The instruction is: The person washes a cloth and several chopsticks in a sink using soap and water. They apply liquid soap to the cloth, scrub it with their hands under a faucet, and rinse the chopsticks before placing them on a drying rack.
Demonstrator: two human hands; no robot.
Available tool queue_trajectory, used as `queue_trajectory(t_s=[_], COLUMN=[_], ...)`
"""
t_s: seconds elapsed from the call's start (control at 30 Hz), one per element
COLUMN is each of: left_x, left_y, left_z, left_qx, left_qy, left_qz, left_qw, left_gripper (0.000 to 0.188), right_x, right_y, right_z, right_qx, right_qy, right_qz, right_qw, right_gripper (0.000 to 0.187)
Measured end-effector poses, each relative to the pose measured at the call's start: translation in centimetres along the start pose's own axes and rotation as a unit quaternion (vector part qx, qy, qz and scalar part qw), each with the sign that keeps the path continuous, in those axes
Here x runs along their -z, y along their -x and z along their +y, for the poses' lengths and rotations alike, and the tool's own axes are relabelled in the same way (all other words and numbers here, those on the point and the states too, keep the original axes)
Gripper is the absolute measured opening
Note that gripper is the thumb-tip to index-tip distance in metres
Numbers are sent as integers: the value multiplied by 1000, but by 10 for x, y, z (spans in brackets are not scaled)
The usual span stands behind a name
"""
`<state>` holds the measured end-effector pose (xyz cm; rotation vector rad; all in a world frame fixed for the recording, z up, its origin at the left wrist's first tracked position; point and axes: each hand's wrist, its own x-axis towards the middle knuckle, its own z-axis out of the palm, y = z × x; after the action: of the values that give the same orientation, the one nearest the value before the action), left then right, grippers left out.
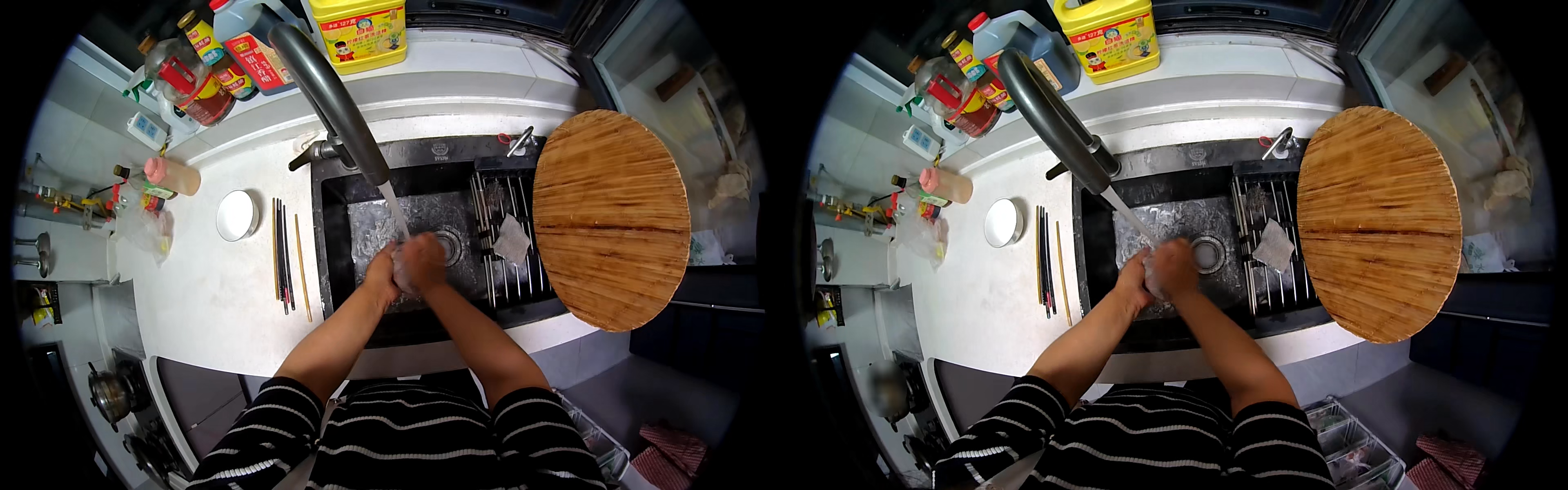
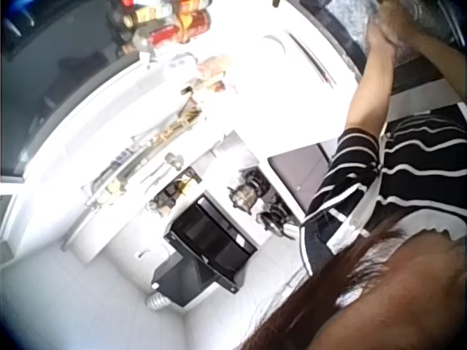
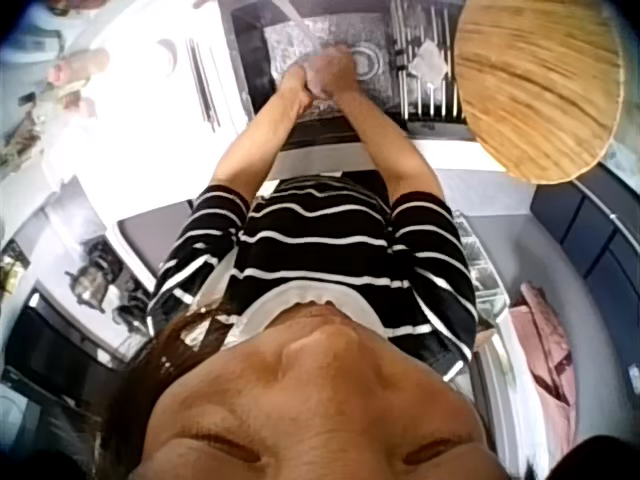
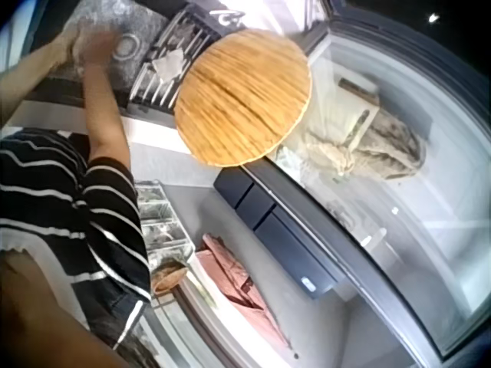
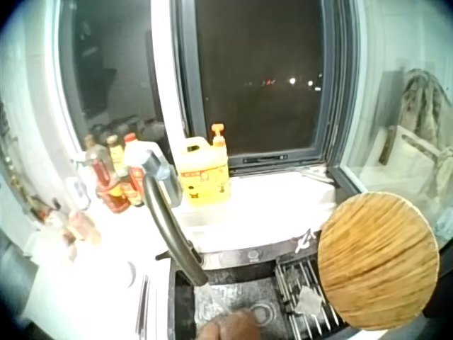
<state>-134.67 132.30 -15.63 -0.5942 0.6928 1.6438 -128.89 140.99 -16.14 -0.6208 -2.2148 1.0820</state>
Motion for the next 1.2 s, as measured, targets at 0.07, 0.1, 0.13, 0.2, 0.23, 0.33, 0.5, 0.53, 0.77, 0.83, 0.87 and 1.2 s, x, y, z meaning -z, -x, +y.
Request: queue_trajectory(t_s=[0.07,0.1,0.13,0.2,0.23,0.33,0.5,0.53,0.77,0.83,0.87,1.2], left_x=[0,1,0,5,7,5,2,23,0,-6,-11,-10], left_y=[-2,2,7,13,14,19,4,-13,-1,5,7,38], left_z=[3,6,9,17,19,23,25,25,25,22,20,14], left_qx=[-22,-38,-55,-127,-100,3,12,7,-112,-106,-107,-126], left_qy=[-48,-38,-28,-93,-164,-298,-129,-141,23,69,80,-412], left_qz=[115,93,70,39,115,192,36,37,35,-20,-19,122], left_qw=[992,994,996,987,975,935,991,989,993,992,991,894], left_gripper=[49,47,46,52,56,73,48,44,24,24,23,38], right_x=[0,2,4,11,14,20,27,31,60,55,55,17], right_y=[-10,-14,-17,-22,-25,-37,-12,-7,33,30,29,8], right_z=[37,46,53,57,54,17,-24,-32,2,6,7,-20], right_qx=[-141,-189,-235,-326,-363,-209,118,94,-193,-337,-427,-505], right_qy=[81,132,183,-53,-171,-61,56,50,-2,-184,-255,-364], right_qz=[-20,-32,-44,-13,3,-195,-242,-250,-263,-271,-242,-13], right_qw=[986,973,954,944,916,956,961,962,945,883,833,783], right_gripper=[24,26,28,31,32,25,20,17,25,29,31,22])
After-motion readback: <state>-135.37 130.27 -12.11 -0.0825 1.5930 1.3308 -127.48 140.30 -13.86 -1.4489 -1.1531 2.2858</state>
